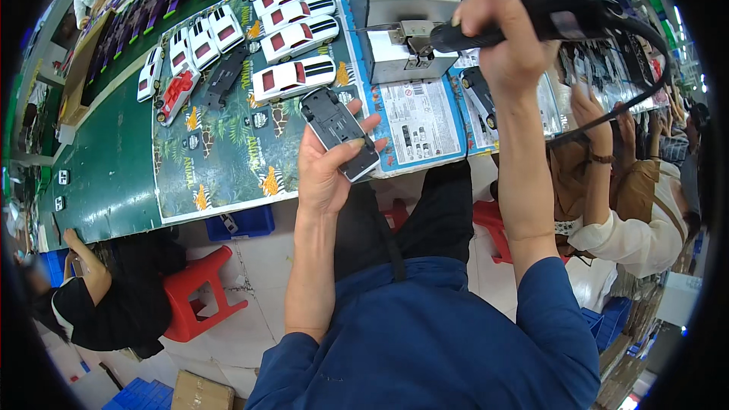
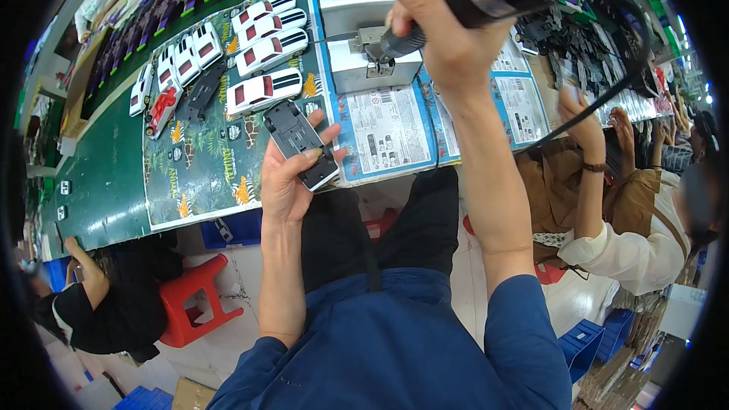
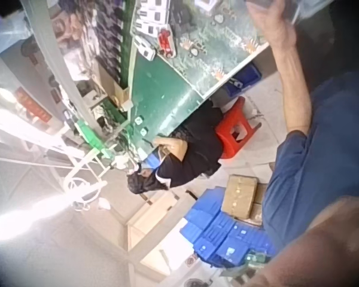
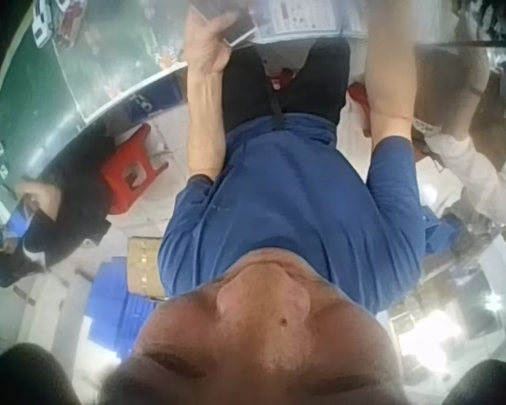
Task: Assembling small plastic components using an electric screwdriver at a factory workbench.
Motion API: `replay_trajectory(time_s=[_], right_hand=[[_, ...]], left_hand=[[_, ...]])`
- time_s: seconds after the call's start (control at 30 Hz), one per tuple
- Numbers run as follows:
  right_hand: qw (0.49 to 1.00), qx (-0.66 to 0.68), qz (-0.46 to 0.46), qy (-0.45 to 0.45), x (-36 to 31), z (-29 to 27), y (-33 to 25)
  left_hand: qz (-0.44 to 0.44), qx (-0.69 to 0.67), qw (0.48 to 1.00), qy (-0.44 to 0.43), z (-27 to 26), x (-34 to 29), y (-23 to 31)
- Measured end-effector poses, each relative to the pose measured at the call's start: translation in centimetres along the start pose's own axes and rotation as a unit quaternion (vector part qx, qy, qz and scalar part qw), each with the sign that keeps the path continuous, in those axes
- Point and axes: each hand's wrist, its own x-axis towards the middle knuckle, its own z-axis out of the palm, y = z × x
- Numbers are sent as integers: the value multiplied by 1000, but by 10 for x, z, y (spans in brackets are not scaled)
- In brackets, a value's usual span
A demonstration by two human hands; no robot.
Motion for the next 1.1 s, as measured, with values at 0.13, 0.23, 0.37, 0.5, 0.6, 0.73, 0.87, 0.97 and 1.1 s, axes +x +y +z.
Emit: replay_trajectory(time_s=[0.13,0.23,0.37,0.5,0.6,0.73,0.87,0.97,1.1], right_hand=[[986,126,-85,-77,11,2,21],[997,-55,48,-23,6,16,-3],[973,-143,90,-158,1,-3,12],[968,120,172,-137,-35,-10,-14],[956,193,137,-174,-50,13,-30],[954,226,136,-141,-59,31,-23],[945,245,176,-127,-66,42,-22],[953,200,189,-123,-67,46,-23],[939,219,240,-113,-73,53,-21]], left_hand=[[-13,-3,1000,0,8,3,0],[-1,-22,1000,14,1,0,3],[-28,-111,992,49,-10,6,-2],[-41,-130,988,67,2,11,-5],[-34,-131,987,82,-6,9,4],[-42,-123,988,88,-8,13,4],[-41,-126,988,73,-9,15,2],[-51,-131,988,66,-8,16,1],[-91,-161,980,76,-8,20,5]])
